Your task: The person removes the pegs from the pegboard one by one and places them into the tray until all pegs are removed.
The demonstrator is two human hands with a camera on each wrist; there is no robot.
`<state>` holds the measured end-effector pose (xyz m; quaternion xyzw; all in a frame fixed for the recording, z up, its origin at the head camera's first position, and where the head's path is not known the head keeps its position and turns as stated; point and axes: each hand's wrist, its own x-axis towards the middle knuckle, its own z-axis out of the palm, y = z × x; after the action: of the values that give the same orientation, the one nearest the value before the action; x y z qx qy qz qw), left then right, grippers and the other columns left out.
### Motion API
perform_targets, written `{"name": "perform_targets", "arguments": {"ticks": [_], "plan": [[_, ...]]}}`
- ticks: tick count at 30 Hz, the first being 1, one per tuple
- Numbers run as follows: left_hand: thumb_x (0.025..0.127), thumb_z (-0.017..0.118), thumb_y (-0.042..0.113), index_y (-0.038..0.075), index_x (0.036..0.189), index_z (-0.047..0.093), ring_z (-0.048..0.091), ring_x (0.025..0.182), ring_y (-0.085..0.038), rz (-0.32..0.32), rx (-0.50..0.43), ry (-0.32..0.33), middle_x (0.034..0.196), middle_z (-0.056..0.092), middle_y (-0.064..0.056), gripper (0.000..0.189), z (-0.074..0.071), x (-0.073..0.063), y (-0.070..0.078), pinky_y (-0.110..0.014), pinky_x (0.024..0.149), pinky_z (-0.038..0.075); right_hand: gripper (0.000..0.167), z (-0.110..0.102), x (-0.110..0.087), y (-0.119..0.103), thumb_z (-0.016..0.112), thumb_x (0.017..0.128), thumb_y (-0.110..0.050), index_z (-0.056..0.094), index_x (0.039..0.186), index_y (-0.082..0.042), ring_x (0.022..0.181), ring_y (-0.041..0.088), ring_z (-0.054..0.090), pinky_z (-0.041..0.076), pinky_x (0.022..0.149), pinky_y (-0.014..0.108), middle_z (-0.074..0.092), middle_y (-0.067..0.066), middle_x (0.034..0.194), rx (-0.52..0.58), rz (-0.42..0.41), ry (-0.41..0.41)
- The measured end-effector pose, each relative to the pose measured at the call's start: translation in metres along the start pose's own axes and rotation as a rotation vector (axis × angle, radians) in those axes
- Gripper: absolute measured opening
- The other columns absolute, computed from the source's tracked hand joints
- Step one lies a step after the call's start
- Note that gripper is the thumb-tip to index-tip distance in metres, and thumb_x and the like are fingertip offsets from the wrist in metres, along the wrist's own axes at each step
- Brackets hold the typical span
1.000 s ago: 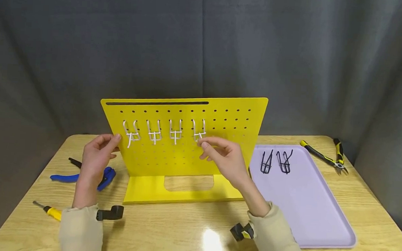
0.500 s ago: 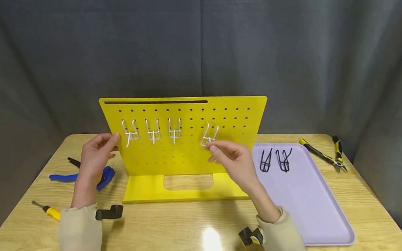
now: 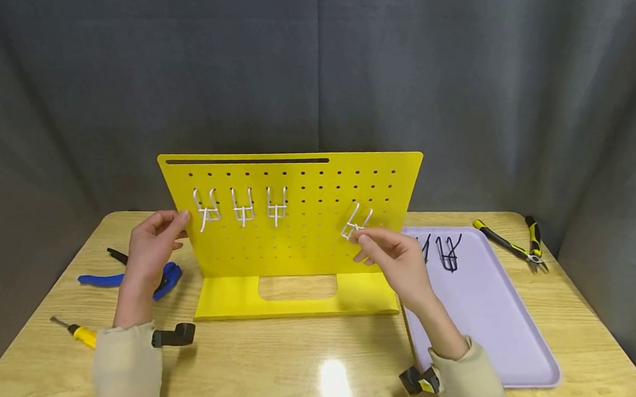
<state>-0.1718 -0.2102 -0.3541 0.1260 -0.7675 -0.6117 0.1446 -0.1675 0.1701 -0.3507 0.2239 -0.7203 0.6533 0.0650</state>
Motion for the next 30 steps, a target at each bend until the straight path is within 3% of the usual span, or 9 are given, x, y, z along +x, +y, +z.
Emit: {"name": "perform_targets", "arguments": {"ticks": [7,13,21,26,30], "plan": [[0.092,0.061,0.045,0.002,0.112,0.061,0.058,0.093,-0.02,-0.005,0.003,-0.004,0.099,0.061,-0.002,0.047,0.0,-0.001,0.002,-0.03,0.08,0.041,0.021,-0.02,-0.014,0.012,0.054,0.096,0.0,0.061,0.11,0.015,0.075,0.016,0.066,0.054,0.07,0.027,0.07,0.007,0.1,0.007,0.027,0.022],[0.092,0.061,0.044,0.002,0.112,0.061,0.057,0.097,-0.026,-0.015,-0.006,0.002,0.096,0.059,0.001,0.047,-0.001,-0.001,0.001,-0.03,0.08,0.041,0.023,-0.037,-0.02,0.016,0.055,0.097,-0.003,0.061,0.112,0.014,0.076,0.015,0.067,0.054,0.07,0.024,0.071,0.004,0.101,-0.012,0.053,0.024],[0.092,0.061,0.043,0.002,0.111,0.061,0.058,0.094,-0.022,-0.008,-0.005,0.006,0.093,0.06,0.002,0.046,-0.001,-0.001,0.0,-0.029,0.079,0.041,0.023,-0.058,-0.029,0.026,0.056,0.098,-0.009,0.064,0.114,0.005,0.078,0.014,0.068,0.054,0.07,0.025,0.071,0.0,0.101,0.072,0.182,0.079],[0.092,0.061,0.043,0.001,0.111,0.061,0.058,0.096,-0.024,-0.002,-0.013,-0.003,0.095,0.06,0.001,0.047,0.0,-0.001,0.0,-0.03,0.08,0.041,0.023,-0.076,-0.04,0.033,0.056,0.098,-0.009,0.065,0.115,0.002,0.078,0.013,0.069,0.054,0.07,0.024,0.072,-0.002,0.102,0.067,0.205,0.107],[0.092,0.061,0.044,0.001,0.111,0.061,0.058,0.092,-0.019,-0.001,-0.008,0.0,0.095,0.06,0.001,0.047,0.0,-0.001,0.0,-0.031,0.081,0.041,0.022,-0.091,-0.047,0.036,0.056,0.097,-0.008,0.066,0.115,0.001,0.078,0.012,0.069,0.054,0.07,0.022,0.071,-0.003,0.101,0.065,0.209,0.127]]}}
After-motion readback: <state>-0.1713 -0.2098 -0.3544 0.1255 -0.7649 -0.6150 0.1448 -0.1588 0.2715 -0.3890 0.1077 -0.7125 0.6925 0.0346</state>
